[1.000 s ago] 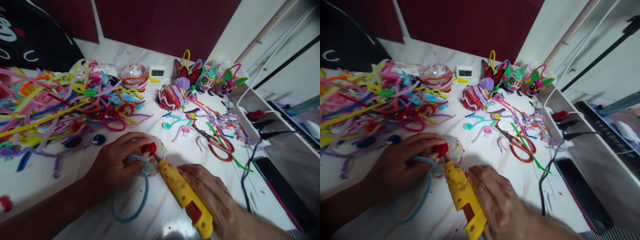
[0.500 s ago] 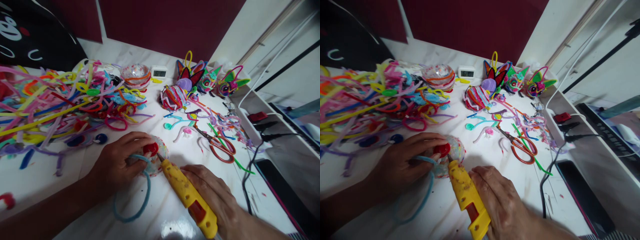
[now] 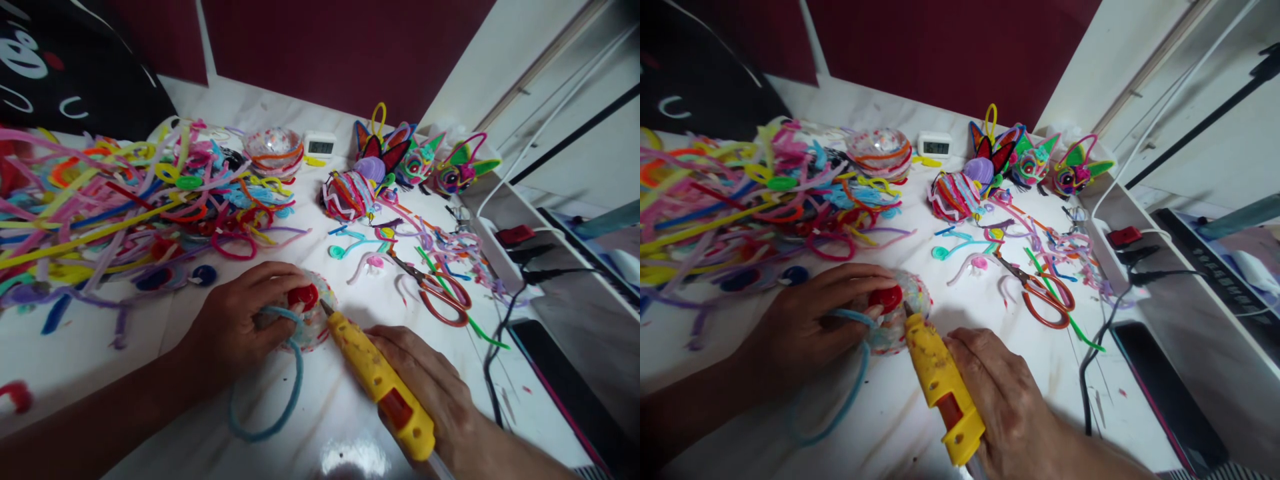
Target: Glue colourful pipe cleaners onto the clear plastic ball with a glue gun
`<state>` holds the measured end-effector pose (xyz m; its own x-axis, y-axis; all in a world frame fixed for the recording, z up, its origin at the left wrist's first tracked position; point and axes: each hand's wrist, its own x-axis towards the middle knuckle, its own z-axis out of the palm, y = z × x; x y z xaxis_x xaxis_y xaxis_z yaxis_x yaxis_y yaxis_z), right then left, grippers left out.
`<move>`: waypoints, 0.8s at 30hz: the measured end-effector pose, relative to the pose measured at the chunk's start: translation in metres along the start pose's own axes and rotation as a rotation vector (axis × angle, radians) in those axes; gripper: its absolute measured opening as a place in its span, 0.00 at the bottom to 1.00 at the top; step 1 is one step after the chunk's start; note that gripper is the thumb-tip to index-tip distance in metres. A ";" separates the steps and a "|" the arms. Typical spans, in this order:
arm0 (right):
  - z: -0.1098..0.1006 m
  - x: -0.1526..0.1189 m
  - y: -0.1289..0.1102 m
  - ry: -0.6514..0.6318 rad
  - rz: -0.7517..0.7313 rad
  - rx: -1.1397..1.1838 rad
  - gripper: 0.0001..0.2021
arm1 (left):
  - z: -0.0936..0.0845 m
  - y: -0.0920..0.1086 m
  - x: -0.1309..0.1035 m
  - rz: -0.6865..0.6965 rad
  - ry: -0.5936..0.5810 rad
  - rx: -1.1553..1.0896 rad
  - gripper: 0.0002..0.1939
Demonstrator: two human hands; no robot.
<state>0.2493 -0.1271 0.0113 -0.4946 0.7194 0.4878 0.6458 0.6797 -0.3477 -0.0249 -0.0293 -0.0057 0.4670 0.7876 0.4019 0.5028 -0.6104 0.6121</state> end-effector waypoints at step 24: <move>-0.014 0.009 -0.003 -0.069 -0.104 -0.070 0.20 | 0.003 0.002 -0.002 0.021 0.033 -0.005 0.23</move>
<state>0.2508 -0.1244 0.0276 -0.5979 0.6557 0.4611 0.6270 0.7409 -0.2406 -0.0223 -0.0325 -0.0071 0.4529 0.7769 0.4374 0.4890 -0.6267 0.6068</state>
